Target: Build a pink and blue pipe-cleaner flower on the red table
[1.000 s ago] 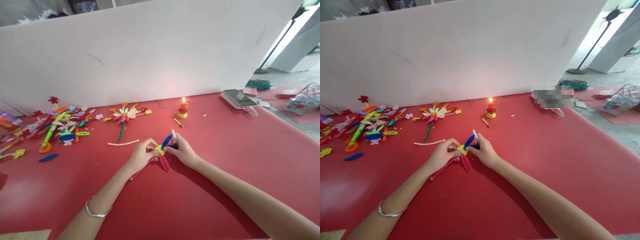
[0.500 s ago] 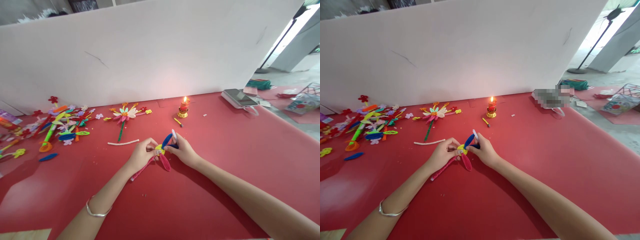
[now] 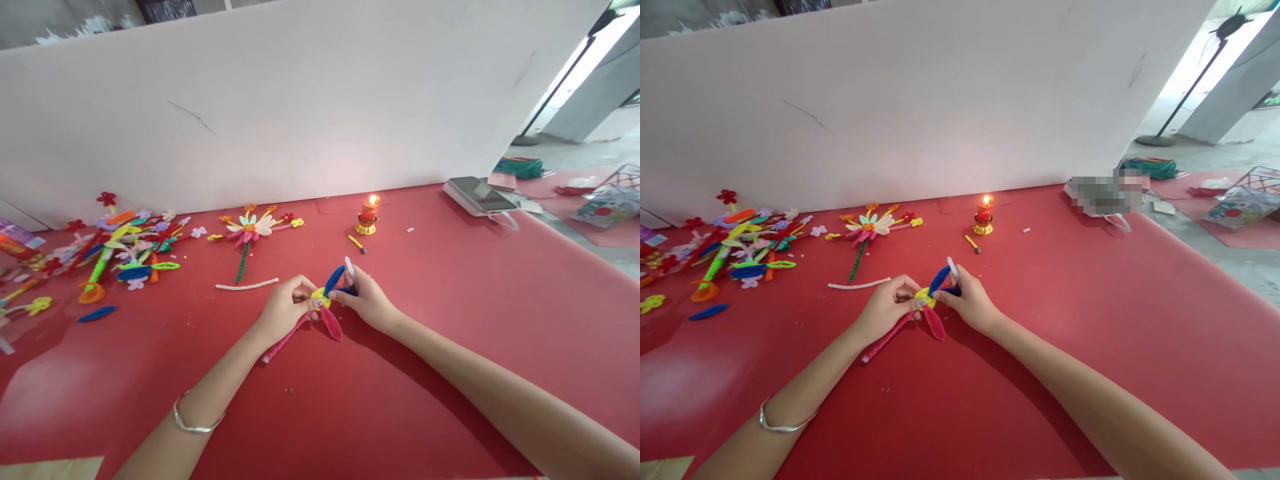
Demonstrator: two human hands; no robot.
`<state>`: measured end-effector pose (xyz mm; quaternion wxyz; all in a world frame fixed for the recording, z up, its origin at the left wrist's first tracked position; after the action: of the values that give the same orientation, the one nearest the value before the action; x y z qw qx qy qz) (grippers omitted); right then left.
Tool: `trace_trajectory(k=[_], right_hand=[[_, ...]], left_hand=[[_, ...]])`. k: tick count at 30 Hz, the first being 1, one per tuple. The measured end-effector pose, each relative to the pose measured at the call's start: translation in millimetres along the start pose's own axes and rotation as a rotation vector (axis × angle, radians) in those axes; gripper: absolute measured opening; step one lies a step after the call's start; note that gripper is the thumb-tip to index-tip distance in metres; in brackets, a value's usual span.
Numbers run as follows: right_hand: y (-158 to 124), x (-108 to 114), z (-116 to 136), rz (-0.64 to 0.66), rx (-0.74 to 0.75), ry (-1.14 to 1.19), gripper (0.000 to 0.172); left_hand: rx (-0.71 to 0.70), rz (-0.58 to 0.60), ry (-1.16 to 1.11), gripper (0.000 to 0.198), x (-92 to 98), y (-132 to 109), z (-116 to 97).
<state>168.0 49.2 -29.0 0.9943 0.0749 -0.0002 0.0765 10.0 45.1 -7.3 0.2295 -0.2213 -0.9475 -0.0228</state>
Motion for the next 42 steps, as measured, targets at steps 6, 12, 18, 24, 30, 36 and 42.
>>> trace_trajectory(k=[6, 12, 18, 24, 30, 36, 42], right_hand=[[-0.3, 0.0, 1.5, 0.001, -0.015, 0.008, 0.040], [-0.8, -0.2, 1.0, -0.003, -0.010, 0.017, 0.040], [-0.5, -0.9, 1.2, -0.005, -0.028, 0.057, 0.040], [0.6, -2.0, 0.4, 0.011, -0.038, 0.133, 0.042], [0.4, -2.7, 0.0, 0.014, -0.034, 0.145, 0.043], [-0.5, -3.4, 2.0, 0.018, -0.050, 0.153, 0.044], [0.2, -2.7, -0.5, 0.015, -0.045, 0.137, 0.045]], left_hand=[[-0.001, -0.009, -0.007, 0.027, -0.7, 0.2, 0.0], [0.018, -0.013, -0.022, 0.029, -1.4, 0.3, -0.6], [0.008, -0.005, -0.040, 0.027, -1.0, 0.8, 0.2], [0.005, -0.007, -0.041, 0.025, -1.2, 0.2, 0.5], [-0.002, -0.009, -0.053, 0.026, -1.5, 0.5, -1.0], [0.001, -0.013, -0.043, 0.026, -0.8, 0.0, -1.6], [0.010, -0.025, -0.025, 0.026, -1.1, 0.6, -1.9]])
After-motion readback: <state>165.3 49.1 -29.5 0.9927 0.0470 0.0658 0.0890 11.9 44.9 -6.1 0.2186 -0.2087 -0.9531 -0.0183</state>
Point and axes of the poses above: each hand's wrist, its own y-axis towards the middle knuckle, its own x-axis out of the back of the hand, z = x × y, the point moved 5 cm from there along y, towards the middle knuckle, and after that the axes turned 14 degrees about y, right-handed, at the moved point
